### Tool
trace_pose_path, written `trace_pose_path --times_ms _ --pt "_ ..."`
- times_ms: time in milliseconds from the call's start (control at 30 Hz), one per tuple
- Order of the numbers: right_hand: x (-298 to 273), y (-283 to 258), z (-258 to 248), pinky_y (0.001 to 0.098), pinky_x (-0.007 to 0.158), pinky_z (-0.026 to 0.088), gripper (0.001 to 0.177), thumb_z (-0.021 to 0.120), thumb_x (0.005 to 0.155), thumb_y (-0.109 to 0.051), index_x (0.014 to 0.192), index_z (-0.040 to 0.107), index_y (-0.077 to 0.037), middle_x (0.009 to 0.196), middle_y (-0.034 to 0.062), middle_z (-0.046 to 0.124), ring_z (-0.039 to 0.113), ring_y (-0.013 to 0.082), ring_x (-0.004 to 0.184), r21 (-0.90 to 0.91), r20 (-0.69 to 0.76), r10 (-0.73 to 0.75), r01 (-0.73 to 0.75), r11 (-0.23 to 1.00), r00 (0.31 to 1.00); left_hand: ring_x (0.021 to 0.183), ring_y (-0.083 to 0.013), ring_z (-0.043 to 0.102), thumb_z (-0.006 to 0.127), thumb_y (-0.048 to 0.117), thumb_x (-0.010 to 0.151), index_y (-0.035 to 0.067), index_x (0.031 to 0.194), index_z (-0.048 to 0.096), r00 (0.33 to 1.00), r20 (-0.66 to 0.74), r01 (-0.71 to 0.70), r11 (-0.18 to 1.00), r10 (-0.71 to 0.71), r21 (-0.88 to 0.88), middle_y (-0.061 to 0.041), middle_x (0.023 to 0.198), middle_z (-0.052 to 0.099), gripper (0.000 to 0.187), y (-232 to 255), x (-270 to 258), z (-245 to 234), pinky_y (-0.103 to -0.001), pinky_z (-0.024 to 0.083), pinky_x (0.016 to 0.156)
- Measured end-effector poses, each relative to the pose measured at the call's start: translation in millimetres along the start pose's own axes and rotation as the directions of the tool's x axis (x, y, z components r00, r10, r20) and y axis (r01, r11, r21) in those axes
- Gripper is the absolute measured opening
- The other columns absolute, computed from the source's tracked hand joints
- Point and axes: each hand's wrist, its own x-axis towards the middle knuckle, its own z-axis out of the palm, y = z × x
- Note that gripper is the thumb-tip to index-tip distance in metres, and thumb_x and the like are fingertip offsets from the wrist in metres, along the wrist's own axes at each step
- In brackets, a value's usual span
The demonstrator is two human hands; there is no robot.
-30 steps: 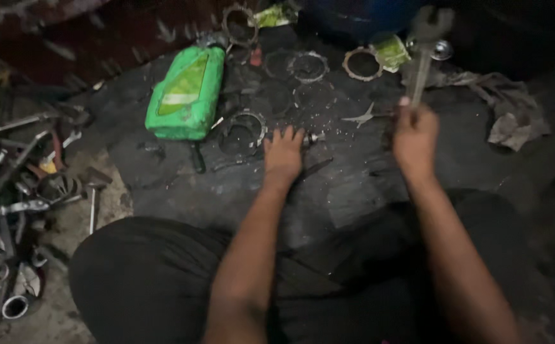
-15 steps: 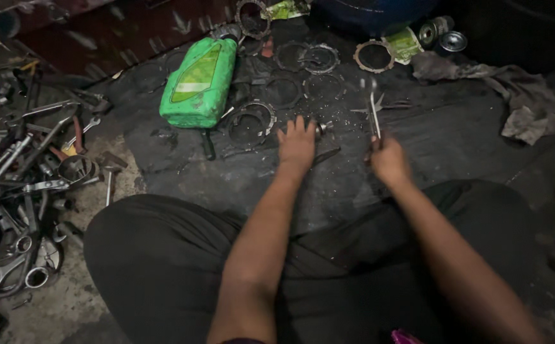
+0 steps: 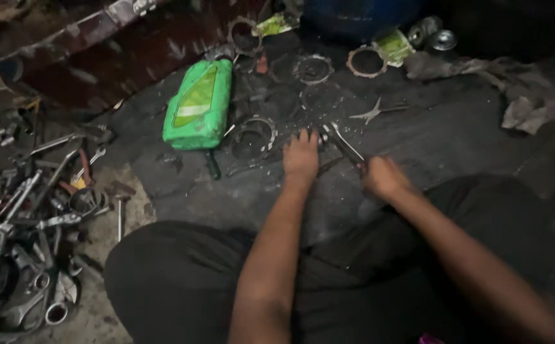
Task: The person cleans and handles various metal automotive components and a motor armature using a cloth and a wrench while sitting on a dark mat.
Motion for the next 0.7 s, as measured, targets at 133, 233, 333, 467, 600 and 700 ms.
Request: trace_pose_path --times_ms 133,233,333,467,600,700 --pt "5.1 -11.9 -66.5 0.0534 0.080 0.054 0.039 0.070 0.094 -0.034 0.100 0.073 0.005 0.097 0.0298 0.071 0.071 0.0448 0.093 0.082 -0.098 0.110 -0.102 0.991 0.989 0.131 -0.0349 0.051 0.052 0.023 0.095 0.022 0.145 0.051 0.999 0.045 0.013 0.999 -0.011 -0.036 -0.012 0.145 0.051 0.050 -12.2 3.5 5.0 -0.055 0.044 0.104" --pt "8.4 -26.2 -151.6 0.0476 0.084 0.054 0.028 0.052 0.118 -0.025 0.113 0.061 0.001 0.098 0.0215 0.063 0.064 0.0365 0.088 0.095 -0.575 -0.251 0.369 0.925 0.779 0.130 -0.0361 0.051 0.051 0.023 0.094 0.020 0.148 0.049 0.996 0.090 0.009 0.999 -0.004 -0.050 -0.013 0.145 0.051 0.054 -5.4 0.0 0.2 -0.052 0.045 0.102" --pt "-3.8 -37.6 -192.0 0.0412 0.072 0.049 0.026 0.045 0.114 -0.026 0.110 0.054 -0.002 0.093 0.0095 0.058 0.058 0.0229 0.079 0.529 -0.741 -0.109 0.677 0.512 0.662 0.131 -0.0370 0.051 0.050 0.023 0.096 0.017 0.147 0.050 1.000 0.021 0.014 0.997 -0.013 -0.077 -0.016 0.145 0.052 0.052 -3.2 -6.2 -1.3 -0.051 0.045 0.101" --pt "-8.8 -36.0 -79.9 0.0395 0.064 0.050 0.025 0.049 0.111 -0.024 0.106 0.054 -0.001 0.085 0.0096 0.060 0.061 0.0224 0.071 0.537 -0.545 -0.094 0.433 0.724 0.833 0.130 -0.0364 0.052 0.046 0.022 0.099 0.017 0.147 0.051 0.983 0.177 0.062 0.997 -0.052 -0.050 -0.016 0.141 0.054 0.048 -4.8 0.7 15.2 -0.050 0.041 0.106" --pt "-1.3 6.6 -38.3 0.0379 0.056 0.051 0.024 0.052 0.109 -0.023 0.101 0.055 0.000 0.077 0.0098 0.062 0.063 0.0220 0.063 0.427 -0.153 0.004 0.063 0.902 0.988 0.131 -0.0396 0.047 0.049 0.028 0.092 0.011 0.139 0.053 0.998 -0.031 -0.045 0.997 0.047 0.070 -0.021 0.136 0.055 0.050 -20.7 29.5 32.2 -0.049 0.035 0.106" --pt "20.7 29.8 -70.6 0.0347 0.049 0.048 0.026 0.052 0.112 -0.025 0.098 0.054 -0.003 0.071 0.0064 0.057 0.060 0.0186 0.057 0.750 -0.396 0.088 0.267 0.605 0.914 0.137 -0.0385 0.048 0.048 0.028 0.105 0.012 0.143 0.055 0.998 0.034 -0.053 0.996 0.055 -0.071 -0.016 0.138 0.057 0.043 -21.4 10.9 19.3 -0.051 0.036 0.112"
